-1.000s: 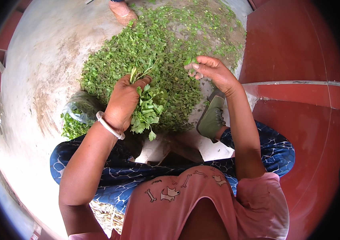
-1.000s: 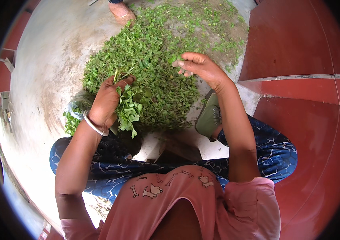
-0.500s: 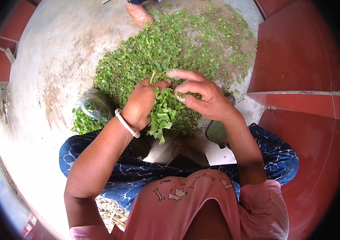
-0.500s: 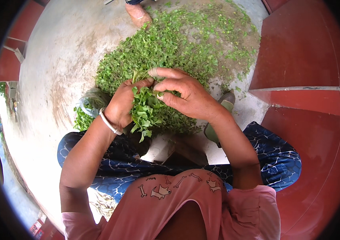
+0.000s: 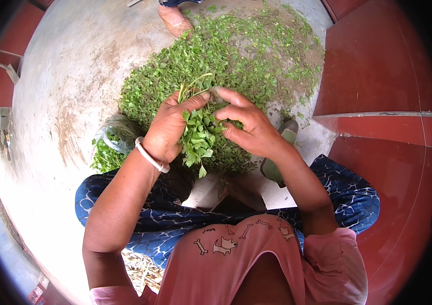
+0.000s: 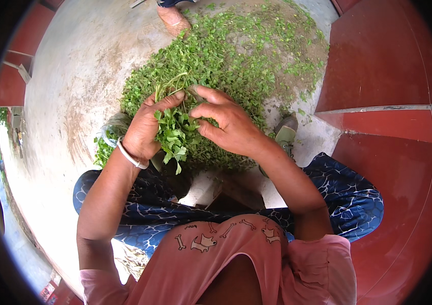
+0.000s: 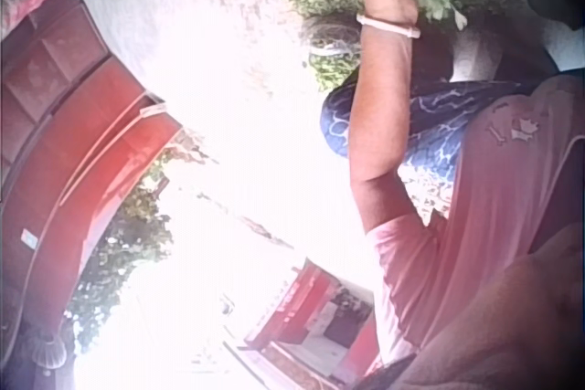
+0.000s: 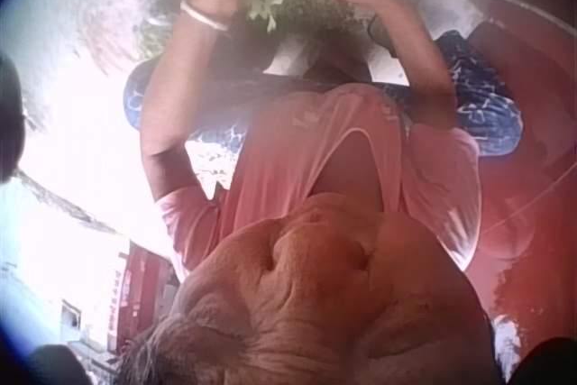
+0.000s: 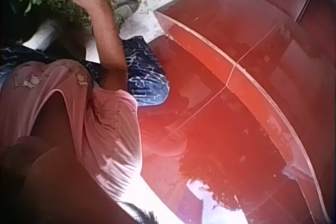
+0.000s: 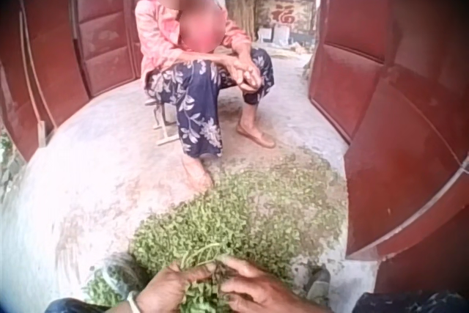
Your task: The person sits on the floor and sorts through a large pile of green leafy herbs, picking up bunches and separating leaves from stems by hand. The separated leaves are placed into a clear plastic bag, while the stems are set aside on the floor.
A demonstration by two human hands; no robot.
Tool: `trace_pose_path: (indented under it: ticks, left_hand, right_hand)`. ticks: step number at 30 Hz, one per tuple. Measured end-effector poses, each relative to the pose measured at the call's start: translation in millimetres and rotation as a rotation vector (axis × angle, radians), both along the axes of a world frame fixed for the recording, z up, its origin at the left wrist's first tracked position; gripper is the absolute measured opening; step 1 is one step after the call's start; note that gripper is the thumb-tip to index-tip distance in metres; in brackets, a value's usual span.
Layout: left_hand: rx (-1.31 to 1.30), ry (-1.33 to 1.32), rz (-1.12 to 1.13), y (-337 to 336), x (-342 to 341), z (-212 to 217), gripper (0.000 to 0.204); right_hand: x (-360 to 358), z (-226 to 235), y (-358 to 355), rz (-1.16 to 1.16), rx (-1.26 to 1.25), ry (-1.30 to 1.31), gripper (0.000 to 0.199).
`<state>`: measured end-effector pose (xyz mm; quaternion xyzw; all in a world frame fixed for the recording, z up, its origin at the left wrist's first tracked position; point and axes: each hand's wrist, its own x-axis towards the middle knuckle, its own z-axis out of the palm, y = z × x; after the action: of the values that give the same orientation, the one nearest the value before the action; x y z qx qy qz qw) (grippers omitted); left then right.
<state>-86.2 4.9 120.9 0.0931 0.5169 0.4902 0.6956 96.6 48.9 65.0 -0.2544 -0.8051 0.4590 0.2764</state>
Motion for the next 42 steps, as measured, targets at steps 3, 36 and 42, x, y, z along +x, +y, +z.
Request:
trace_pose_path:
  ticks: [3,36,42]
  left_hand:
    - [0.051,0.045,-0.004,5,-2,7,0.018]
    - [0.249,0.568,-0.319,-33,-24,22,0.020]
    - [0.374,0.035,0.043,-48,-67,80,0.023]
  right_hand:
    - [0,-10,4,0.066,-0.154,-0.032,0.024]
    - [-30,39,26,-0.134,-0.651,0.139,0.038]
    - [-24,33,32,-0.212,-0.733,0.108,0.043]
